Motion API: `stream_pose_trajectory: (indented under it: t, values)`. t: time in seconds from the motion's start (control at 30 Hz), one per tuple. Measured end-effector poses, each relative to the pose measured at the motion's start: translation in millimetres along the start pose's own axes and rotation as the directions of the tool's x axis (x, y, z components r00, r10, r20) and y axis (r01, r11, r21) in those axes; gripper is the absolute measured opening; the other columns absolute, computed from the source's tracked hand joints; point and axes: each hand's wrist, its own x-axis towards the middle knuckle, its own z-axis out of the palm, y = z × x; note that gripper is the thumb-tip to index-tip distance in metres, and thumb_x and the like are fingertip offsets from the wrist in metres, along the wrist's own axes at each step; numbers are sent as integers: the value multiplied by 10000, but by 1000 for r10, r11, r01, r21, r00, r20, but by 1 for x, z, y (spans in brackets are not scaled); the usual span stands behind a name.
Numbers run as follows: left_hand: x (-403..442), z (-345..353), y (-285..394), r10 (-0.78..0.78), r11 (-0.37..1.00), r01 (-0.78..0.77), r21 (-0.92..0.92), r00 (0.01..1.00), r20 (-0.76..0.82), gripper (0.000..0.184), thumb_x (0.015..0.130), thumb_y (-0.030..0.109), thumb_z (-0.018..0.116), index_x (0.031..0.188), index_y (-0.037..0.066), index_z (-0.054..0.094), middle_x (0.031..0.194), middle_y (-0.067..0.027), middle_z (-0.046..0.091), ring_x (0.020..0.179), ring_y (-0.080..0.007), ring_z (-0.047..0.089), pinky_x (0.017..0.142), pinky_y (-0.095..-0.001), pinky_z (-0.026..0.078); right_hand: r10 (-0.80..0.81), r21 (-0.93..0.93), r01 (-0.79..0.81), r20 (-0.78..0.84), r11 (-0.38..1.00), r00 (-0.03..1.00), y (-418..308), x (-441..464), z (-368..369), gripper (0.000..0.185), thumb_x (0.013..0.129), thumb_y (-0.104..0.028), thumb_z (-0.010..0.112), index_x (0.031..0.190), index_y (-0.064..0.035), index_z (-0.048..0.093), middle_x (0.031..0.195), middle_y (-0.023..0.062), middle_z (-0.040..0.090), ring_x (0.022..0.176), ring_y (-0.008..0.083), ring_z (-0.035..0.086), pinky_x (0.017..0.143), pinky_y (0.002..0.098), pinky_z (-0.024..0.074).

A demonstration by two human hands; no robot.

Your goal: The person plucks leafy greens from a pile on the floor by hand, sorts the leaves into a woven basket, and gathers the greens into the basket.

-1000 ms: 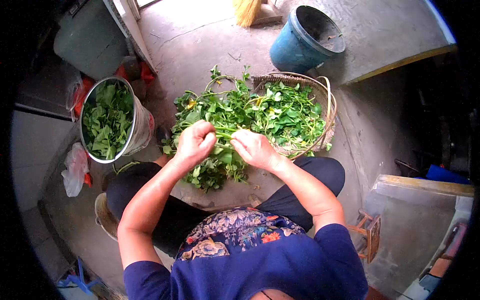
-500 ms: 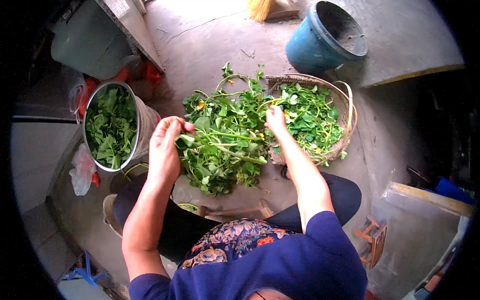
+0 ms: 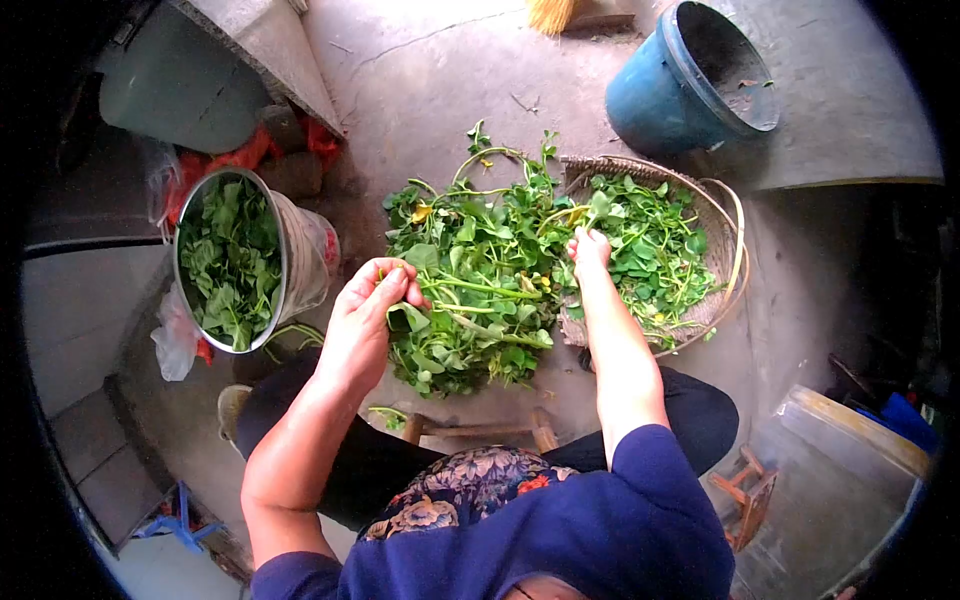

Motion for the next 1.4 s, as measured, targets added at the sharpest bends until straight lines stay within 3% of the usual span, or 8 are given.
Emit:
stream_pose_trajectory:
  t: [0.23, 0.37, 0.63, 0.87, 1.07, 1.23, 1.33, 1.4]
  values:
    - [-12, -4, -11, 127, 985, -141, 101, 983, 132, 176, 925, 200, 516, 961, 30, 541, 723, -13, 544, 713, -116, 527, 727, -250, 418, -365, -227, 421, 252, 878, 896, -80, -71, -44, 222, 904, -170, 535, 1046, -3, 571, 815, 43, 633, 484, 61, 494, 416, 194, 378]
    - [-20, -3, -16, 116, 955, -152, 254, 981, 153, 188, 932, 214, 504, 955, 34, 553, 743, 2, 546, 717, -78, 499, 706, -219, 397, -317, -180, 494, 574, 851, 755, -139, -144, -62, 147, 897, -143, 524, 950, -33, 606, 760, -3, 586, 560, 55, 489, 505, 198, 387]
    - [-21, -2, -34, 71, 894, -173, 413, 966, 250, 200, 938, 228, 491, 941, 39, 554, 800, 33, 529, 733, -48, 450, 681, -202, 383, -136, 210, -29, 729, 977, 670, -143, -268, -82, 121, 899, -121, 509, 973, -55, 578, 805, 20, 607, 683, 107, 578, 575, 242, 486]
    - [-26, 1, -31, 9, 891, -141, 431, 956, 294, 172, 938, 213, 501, 922, 50, 551, 798, 23, 590, 712, -43, 441, 672, -192, 372, -58, 174, -121, 770, 977, 636, -109, -289, -77, 267, 921, -245, 491, 1069, -38, 571, 924, 39, 617, 783, 126, 585, 693, 253, 486]
    - [-22, 1, -25, 108, 935, -171, 311, 972, 209, 172, 933, 210, 507, 943, 44, 550, 776, 37, 546, 706, -40, 443, 656, -191, 368, -98, -143, 334, 786, 932, 611, -120, -289, -72, 239, 887, -205, 538, 1046, -29, 569, 913, -2, 568, 862, 97, 496, 813, 243, 385]
    - [-17, 0, -23, 201, 922, -227, 313, 973, 113, 133, 898, 180, 567, 927, 51, 552, 763, 40, 512, 692, -46, 438, 638, -202, 375, -110, -165, 386, 794, 908, 598, -112, -285, -63, 174, 863, -90, 519, 1012, -17, 570, 899, -12, 559, 858, 83, 482, 812, 238, 386]
    - [-30, 12, -16, 395, 750, -414, 516, 906, 153, 111, 850, 138, 627, 887, 53, 567, 727, 24, 526, 681, -53, 460, 616, -225, 387, -94, -233, 451, 799, 862, 593, -109, -283, -60, 178, 878, -114, 508, 1006, -10, 577, 874, -5, 567, 818, 78, 495, 750, 243, 412]
    - [-31, 18, -14, 710, 272, -718, 641, 599, 370, 116, 761, 79, 675, 847, 71, 597, 690, -40, 556, 632, -146, 517, 583, -277, 411, -125, -258, 508, 788, 822, 602, -106, -281, -59, 180, 881, -121, 506, 1000, -9, 583, 841, -6, 570, 774, 78, 499, 712, 241, 419]
